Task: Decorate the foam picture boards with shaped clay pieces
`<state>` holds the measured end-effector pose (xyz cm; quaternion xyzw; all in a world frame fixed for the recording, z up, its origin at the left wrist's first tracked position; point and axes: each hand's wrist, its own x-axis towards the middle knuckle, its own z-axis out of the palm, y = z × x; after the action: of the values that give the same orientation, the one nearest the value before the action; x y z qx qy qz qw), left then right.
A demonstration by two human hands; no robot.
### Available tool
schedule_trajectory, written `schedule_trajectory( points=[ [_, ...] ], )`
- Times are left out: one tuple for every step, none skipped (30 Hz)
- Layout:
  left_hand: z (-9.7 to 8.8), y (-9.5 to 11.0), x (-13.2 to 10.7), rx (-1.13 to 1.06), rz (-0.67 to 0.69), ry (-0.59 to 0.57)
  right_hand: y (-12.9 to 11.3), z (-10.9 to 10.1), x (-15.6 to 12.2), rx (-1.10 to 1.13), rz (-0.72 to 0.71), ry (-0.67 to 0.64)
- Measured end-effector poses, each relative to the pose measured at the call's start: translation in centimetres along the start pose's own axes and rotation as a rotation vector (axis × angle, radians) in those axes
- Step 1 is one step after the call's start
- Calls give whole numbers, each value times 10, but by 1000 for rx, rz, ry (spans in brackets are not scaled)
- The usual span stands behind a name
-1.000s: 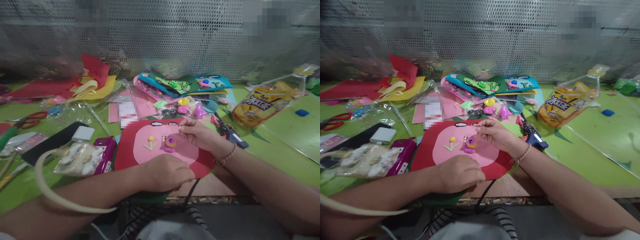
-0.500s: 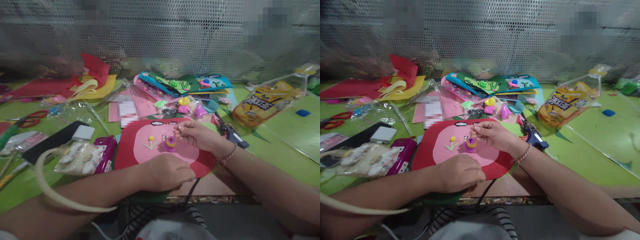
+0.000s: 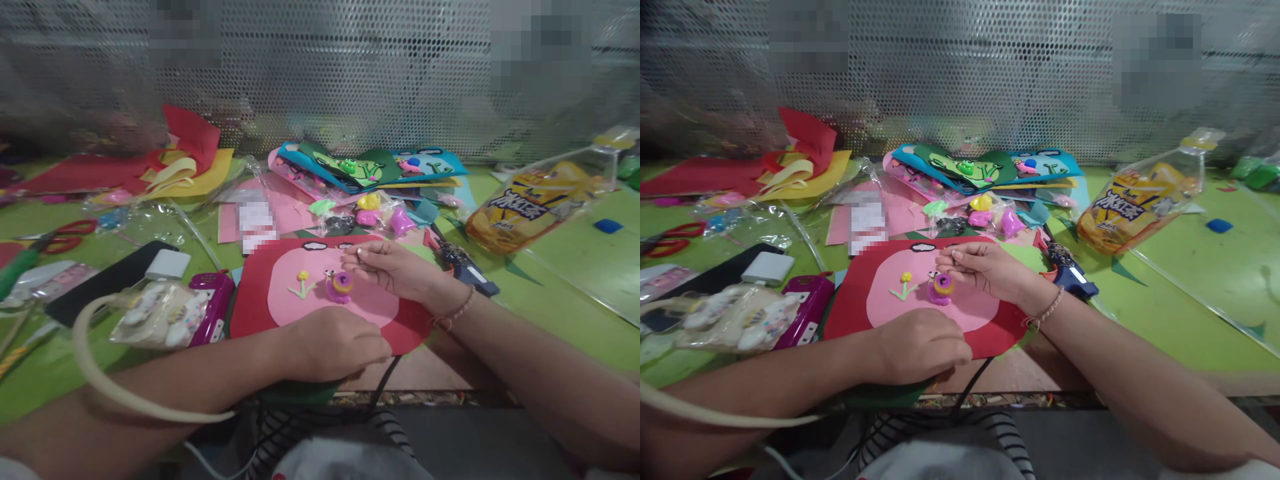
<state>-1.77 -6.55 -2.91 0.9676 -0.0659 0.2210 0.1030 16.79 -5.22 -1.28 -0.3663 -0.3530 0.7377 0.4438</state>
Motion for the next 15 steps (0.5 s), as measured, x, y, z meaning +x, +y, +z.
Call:
schedule_trajectory(
  points=[
    [0,0,0,0,2,-3,0,0,0,-5,-1,2],
    [0,0,0,0,6,-6,0,0,0,-14,-9,8],
    [0,-1,0,0,10,-7,0,0,0,-23,-20,16],
    [0,-1,1,2,13,-7,0,-1,0,-31,-36,24],
    [0,-1,1,4,15,-5,0,-1,0,-39,-54,31],
    [0,-1,1,4,14,-4,0,-1,0,-47,-70,36],
    [0,-1,0,5,13,-4,0,-1,1,-56,-81,39],
    [0,-1,0,5,12,-3,0,-2,1,-64,-90,39],
    [1,0,0,4,9,-2,1,-2,1,-71,-96,39],
    [1,0,0,2,6,0,1,-2,1,-73,-96,40],
    [1,0,0,-1,2,1,1,-2,1,-68,-90,42],
    [1,0,0,-5,1,1,1,-2,1,-61,-80,44],
    [1,0,0,-9,1,0,0,-2,1,-51,-66,45],
    [1,0,0,-13,-1,-1,0,-2,1,-38,-49,41],
    [1,1,0,-18,-2,-1,0,-2,1,-26,-30,29]
  ],
)
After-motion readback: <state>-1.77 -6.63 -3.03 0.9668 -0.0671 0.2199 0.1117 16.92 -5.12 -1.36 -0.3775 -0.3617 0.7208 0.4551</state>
